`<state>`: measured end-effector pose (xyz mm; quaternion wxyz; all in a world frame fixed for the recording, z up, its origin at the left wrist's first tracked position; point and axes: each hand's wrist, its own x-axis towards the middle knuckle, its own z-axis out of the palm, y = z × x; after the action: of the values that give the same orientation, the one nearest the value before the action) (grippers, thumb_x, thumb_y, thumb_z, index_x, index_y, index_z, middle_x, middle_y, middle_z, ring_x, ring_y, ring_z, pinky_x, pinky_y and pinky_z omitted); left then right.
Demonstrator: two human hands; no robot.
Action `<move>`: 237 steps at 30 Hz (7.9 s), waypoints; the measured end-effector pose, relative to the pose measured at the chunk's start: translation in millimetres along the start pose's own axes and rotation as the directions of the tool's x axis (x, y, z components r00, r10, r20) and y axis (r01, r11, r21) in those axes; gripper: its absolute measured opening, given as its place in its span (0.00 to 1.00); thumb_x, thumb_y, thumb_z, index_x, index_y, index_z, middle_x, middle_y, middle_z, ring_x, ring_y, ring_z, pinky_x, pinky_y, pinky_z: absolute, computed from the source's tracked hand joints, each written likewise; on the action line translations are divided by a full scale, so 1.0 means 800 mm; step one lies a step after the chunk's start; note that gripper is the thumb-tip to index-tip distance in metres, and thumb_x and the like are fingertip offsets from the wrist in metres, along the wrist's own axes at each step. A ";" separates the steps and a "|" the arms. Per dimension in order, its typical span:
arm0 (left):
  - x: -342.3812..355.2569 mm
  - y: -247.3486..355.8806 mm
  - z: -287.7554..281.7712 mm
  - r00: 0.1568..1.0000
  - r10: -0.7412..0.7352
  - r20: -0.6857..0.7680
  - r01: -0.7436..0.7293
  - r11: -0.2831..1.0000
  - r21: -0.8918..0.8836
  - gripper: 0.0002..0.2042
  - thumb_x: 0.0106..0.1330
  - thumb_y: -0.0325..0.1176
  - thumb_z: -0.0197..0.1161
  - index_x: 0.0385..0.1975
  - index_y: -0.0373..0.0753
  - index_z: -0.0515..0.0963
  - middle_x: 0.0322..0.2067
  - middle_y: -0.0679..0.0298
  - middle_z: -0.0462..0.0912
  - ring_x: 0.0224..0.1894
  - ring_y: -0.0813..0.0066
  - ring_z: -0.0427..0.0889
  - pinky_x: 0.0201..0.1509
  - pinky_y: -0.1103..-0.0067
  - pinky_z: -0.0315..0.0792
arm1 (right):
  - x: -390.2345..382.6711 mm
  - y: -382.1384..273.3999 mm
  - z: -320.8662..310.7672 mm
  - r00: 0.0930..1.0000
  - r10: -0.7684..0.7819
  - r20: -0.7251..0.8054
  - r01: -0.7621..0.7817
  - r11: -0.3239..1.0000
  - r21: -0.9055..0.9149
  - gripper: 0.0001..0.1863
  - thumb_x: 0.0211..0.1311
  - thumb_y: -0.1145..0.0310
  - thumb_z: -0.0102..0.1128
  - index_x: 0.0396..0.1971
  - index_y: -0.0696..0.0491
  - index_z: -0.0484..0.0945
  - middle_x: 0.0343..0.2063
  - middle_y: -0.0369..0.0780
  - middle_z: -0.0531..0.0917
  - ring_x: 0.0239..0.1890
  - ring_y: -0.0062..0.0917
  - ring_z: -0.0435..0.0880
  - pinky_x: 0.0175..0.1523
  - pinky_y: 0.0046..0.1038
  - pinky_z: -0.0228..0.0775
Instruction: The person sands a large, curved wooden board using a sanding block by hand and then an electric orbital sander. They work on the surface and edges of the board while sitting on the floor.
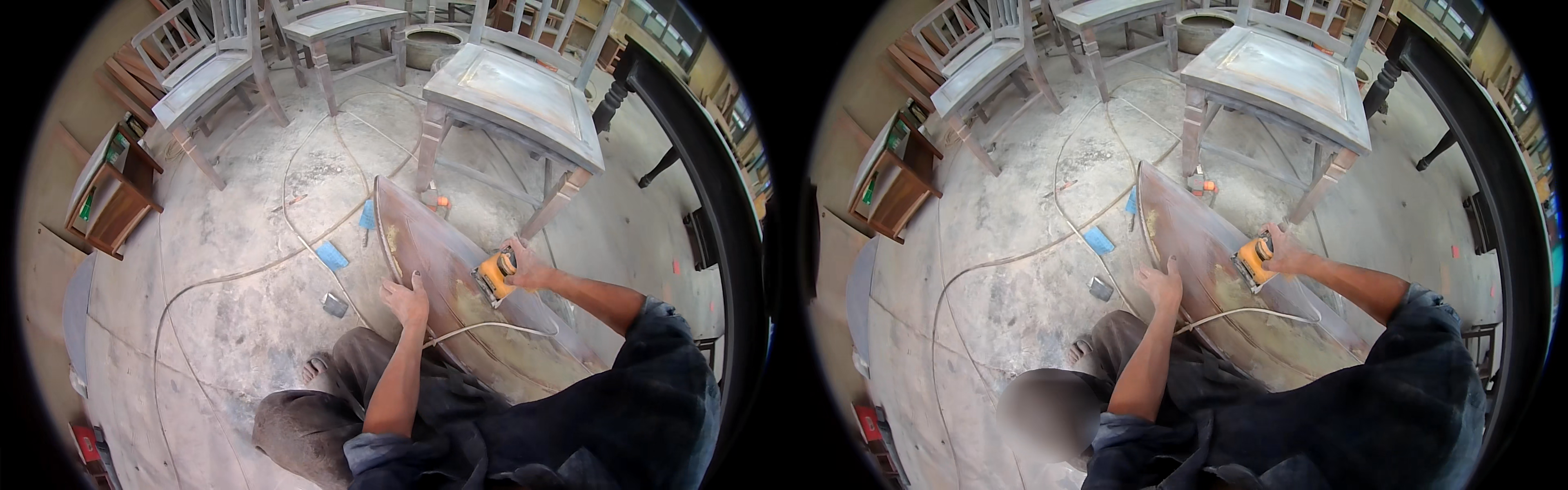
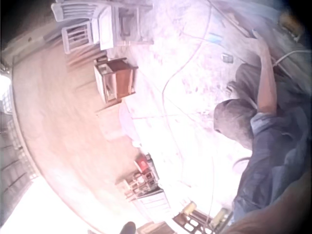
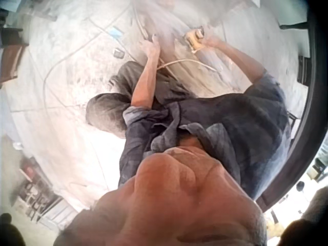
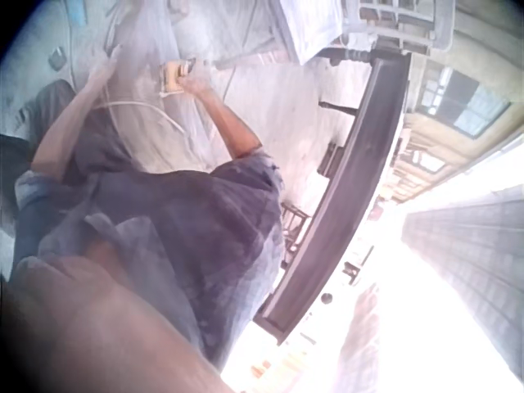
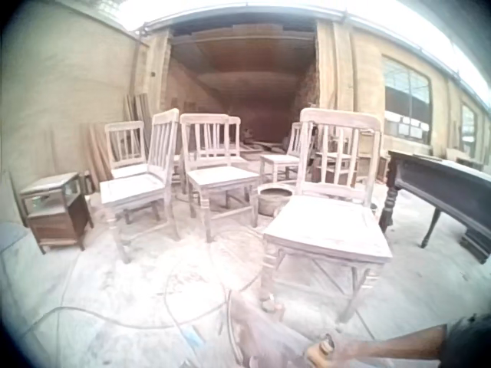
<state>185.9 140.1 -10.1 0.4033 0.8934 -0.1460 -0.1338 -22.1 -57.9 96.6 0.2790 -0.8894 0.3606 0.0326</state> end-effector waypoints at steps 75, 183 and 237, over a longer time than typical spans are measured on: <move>-0.020 -0.005 -0.001 0.975 -0.148 0.167 0.214 0.839 -0.500 0.45 0.59 0.43 0.76 0.71 0.25 0.61 0.64 0.38 0.70 0.66 0.47 0.72 0.70 0.65 0.66 | 0.467 -0.225 0.014 0.942 -0.122 -0.314 0.046 0.970 -0.238 0.36 0.54 0.48 0.70 0.58 0.53 0.72 0.52 0.60 0.77 0.55 0.56 0.80 0.59 0.46 0.77; -0.017 -0.026 0.011 0.986 -0.088 0.142 0.152 0.824 -0.546 0.38 0.64 0.42 0.71 0.69 0.26 0.64 0.62 0.38 0.73 0.63 0.43 0.74 0.67 0.62 0.68 | 0.294 -0.248 0.061 0.955 -0.255 -0.153 0.207 0.939 -0.274 0.37 0.53 0.49 0.70 0.60 0.50 0.71 0.54 0.53 0.75 0.55 0.52 0.80 0.59 0.49 0.75; -0.098 -0.022 -0.112 0.787 0.331 0.521 -0.388 0.922 -0.001 0.06 0.64 0.31 0.62 0.39 0.42 0.80 0.41 0.55 0.84 0.48 0.48 0.81 0.54 0.58 0.72 | 0.208 -0.230 0.065 0.947 -0.291 -0.134 0.236 0.917 -0.322 0.33 0.57 0.51 0.68 0.59 0.51 0.72 0.53 0.53 0.75 0.53 0.51 0.81 0.56 0.46 0.77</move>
<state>148.4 240.9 43.1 0.3198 0.8012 -0.4221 -0.2785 229.2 -27.2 96.5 0.1083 -0.9613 0.2515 -0.0309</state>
